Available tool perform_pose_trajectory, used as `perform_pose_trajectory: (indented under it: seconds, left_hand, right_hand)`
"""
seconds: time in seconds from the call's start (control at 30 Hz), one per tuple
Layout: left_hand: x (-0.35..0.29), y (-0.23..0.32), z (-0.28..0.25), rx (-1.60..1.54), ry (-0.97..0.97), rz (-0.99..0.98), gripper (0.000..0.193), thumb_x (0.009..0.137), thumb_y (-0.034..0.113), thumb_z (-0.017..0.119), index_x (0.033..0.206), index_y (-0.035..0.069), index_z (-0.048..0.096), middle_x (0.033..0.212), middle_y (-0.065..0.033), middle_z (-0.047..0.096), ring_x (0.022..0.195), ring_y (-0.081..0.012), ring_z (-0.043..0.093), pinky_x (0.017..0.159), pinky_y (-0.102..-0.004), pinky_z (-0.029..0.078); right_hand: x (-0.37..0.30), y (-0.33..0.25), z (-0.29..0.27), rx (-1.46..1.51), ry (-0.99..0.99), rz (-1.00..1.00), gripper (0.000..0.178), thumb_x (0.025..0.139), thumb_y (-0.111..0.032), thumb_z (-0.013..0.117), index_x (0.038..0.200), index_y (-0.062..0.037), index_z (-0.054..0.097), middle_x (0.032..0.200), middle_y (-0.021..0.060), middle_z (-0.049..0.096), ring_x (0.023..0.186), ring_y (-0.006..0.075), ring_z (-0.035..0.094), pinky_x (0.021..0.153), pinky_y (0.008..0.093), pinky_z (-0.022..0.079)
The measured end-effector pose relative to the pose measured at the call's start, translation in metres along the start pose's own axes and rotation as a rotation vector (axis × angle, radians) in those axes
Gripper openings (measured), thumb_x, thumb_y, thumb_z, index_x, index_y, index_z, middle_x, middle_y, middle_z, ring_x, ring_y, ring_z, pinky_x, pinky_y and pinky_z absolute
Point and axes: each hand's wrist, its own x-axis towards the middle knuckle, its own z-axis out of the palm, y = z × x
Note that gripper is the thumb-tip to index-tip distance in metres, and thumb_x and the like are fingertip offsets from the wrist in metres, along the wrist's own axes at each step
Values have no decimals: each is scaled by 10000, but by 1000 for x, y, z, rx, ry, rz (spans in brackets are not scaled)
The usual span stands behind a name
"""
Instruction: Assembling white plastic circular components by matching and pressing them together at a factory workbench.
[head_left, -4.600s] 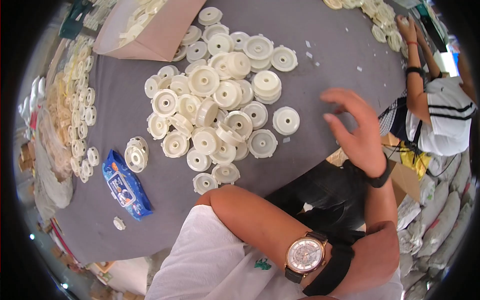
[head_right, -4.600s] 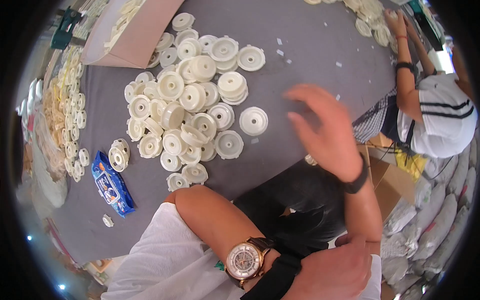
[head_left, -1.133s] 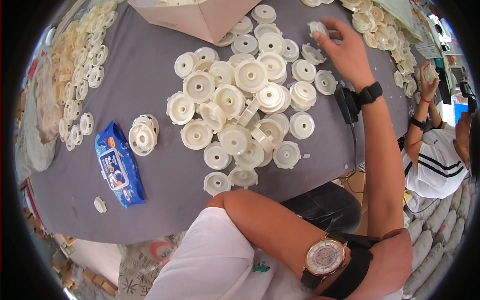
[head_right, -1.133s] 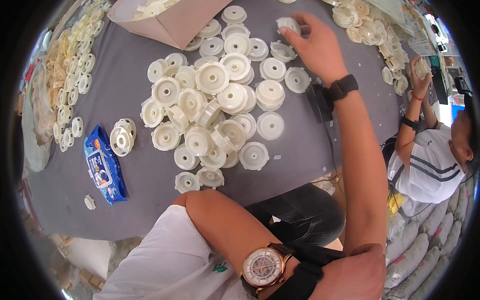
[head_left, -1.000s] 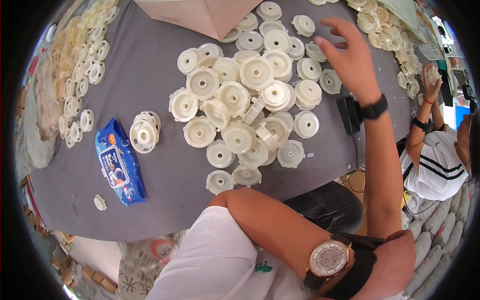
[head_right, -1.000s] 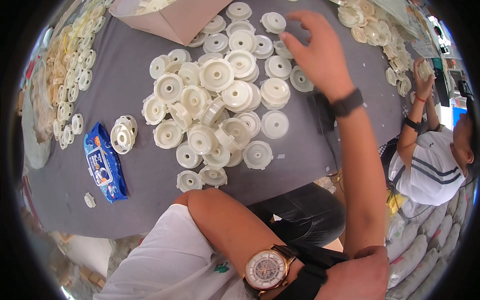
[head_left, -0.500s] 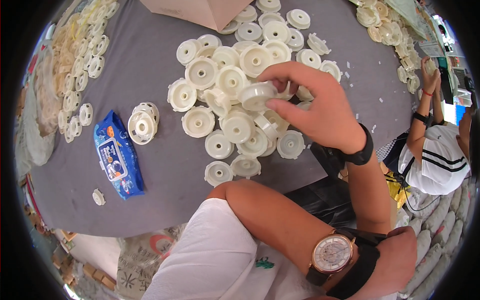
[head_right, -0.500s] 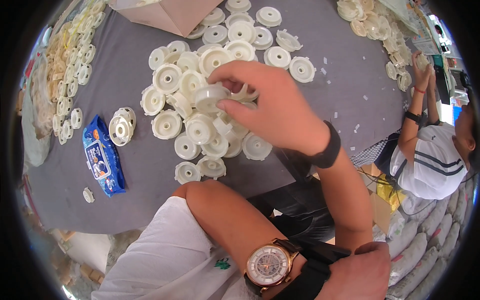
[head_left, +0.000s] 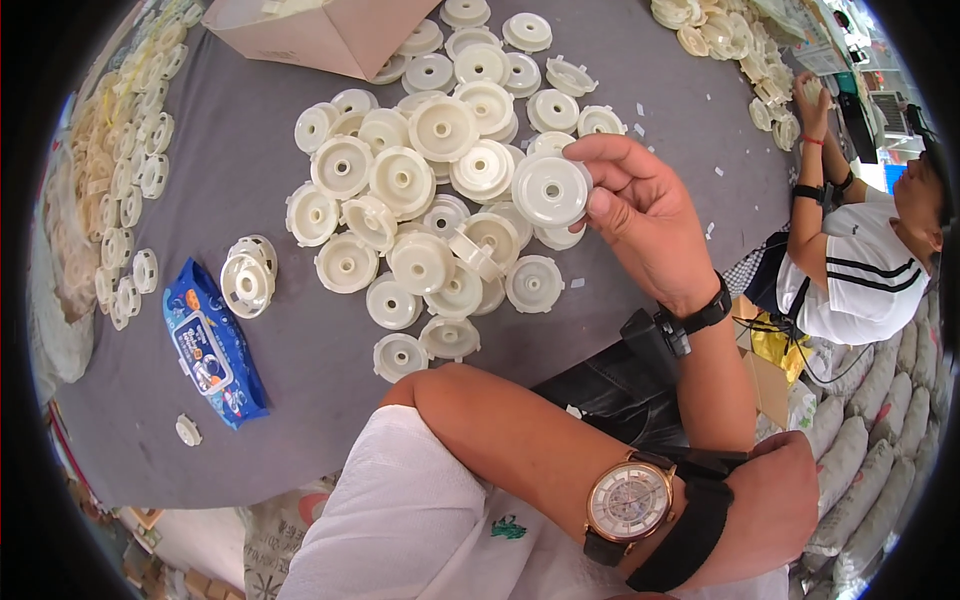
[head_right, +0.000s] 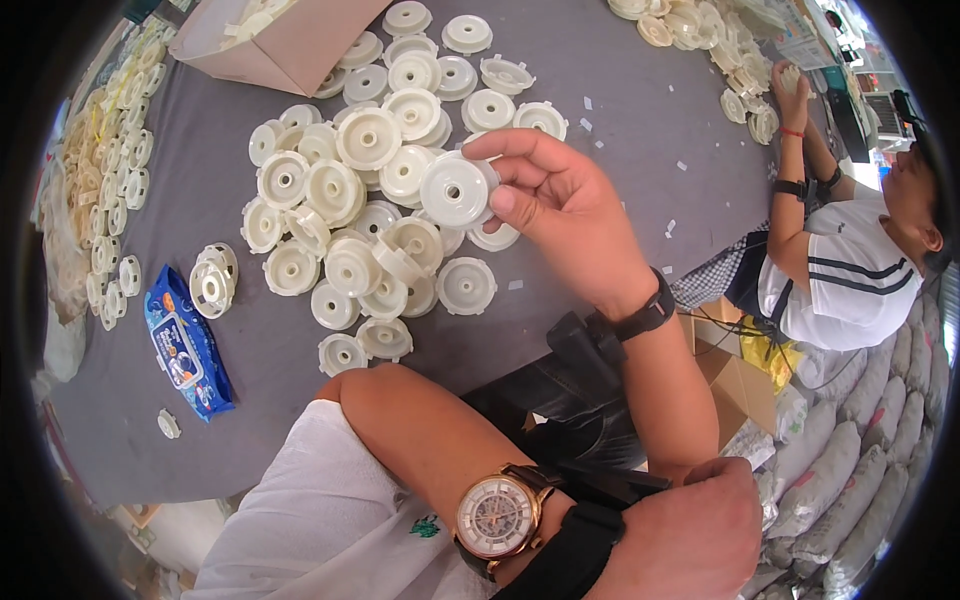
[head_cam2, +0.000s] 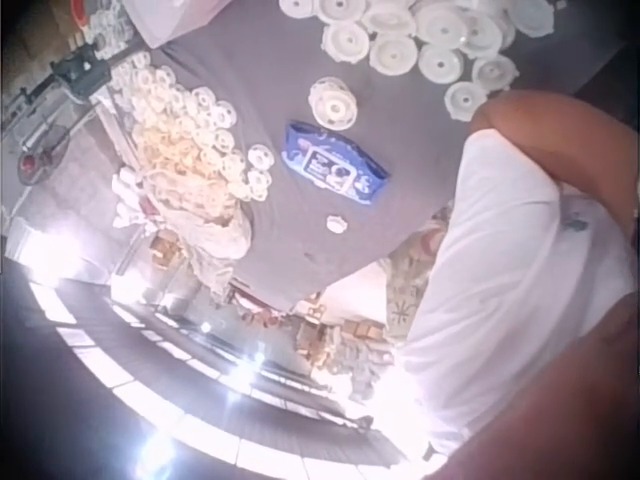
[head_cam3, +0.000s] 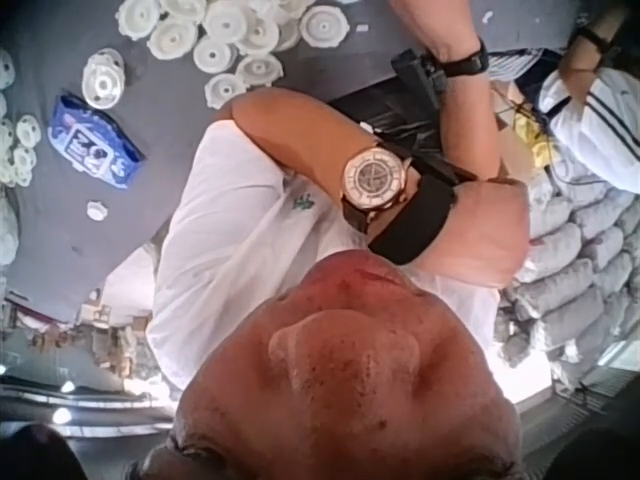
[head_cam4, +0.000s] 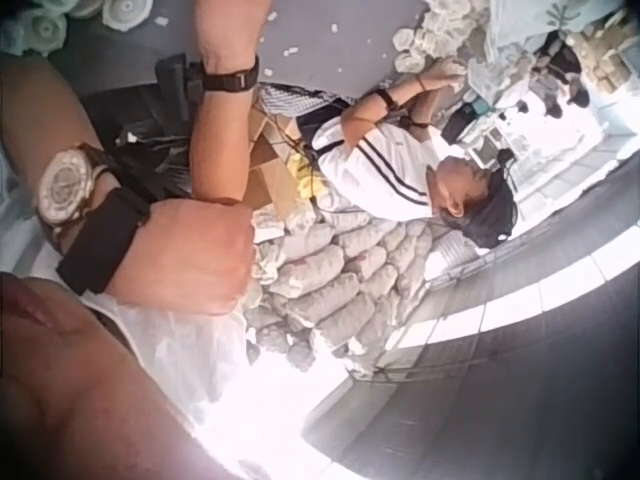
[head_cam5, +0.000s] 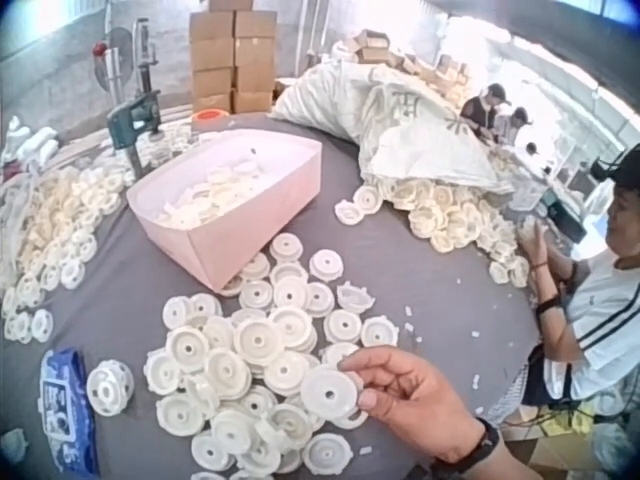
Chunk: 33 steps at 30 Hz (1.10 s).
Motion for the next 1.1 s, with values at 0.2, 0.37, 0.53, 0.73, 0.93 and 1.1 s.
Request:
perform_pose_trajectory:
  seconds: [0.2,0.37,0.53,0.73,0.93,1.1]
  left_hand:
    - [0,6,3,48,3,58,160,706,190,713,601,70,728,597,-95,656,548,-293,628,487,-469,428]
    - [-3,0,-12,58,10,80,159,707,189,712,602,71,727,600,-98,658,552,-295,630,488,-471,430]
    - [-5,7,-7,72,15,83,157,708,188,712,603,72,727,602,-100,659,556,-297,633,490,-472,433]
    - [1,-16,-15,108,21,68,156,710,186,711,604,74,727,606,-104,661,561,-300,636,492,-475,435]
    - [-3,-14,-18,98,2,37,154,712,185,710,604,76,727,609,-107,663,566,-303,639,494,-477,438]
    - [6,15,19,112,-13,57,152,713,183,709,605,77,727,612,-110,665,569,-305,642,496,-479,440]
  right_hand:
    - [11,-12,-10,-121,154,-64,394,1024,-69,670,1413,-39,616,1187,50,732,1016,109,667,876,284,548]
    - [74,-35,-44,-881,366,-311,376,1015,-15,615,1390,-33,640,1110,40,726,958,127,661,847,293,541]
    - [136,-25,-84,-636,398,-70,371,1008,-8,612,1376,-43,648,1101,79,740,961,144,687,823,316,562]
    - [134,-12,-102,-1242,529,-60,402,963,-174,714,1355,-96,664,1195,215,712,1027,321,722,899,438,579]
    - [123,-23,-47,-1201,124,-548,504,877,35,647,1366,-88,657,1317,176,666,1208,386,641,1024,457,534]
    - [142,4,-8,-1267,-143,-665,567,822,104,633,1361,-72,650,1342,150,645,1228,386,621,1040,454,531]
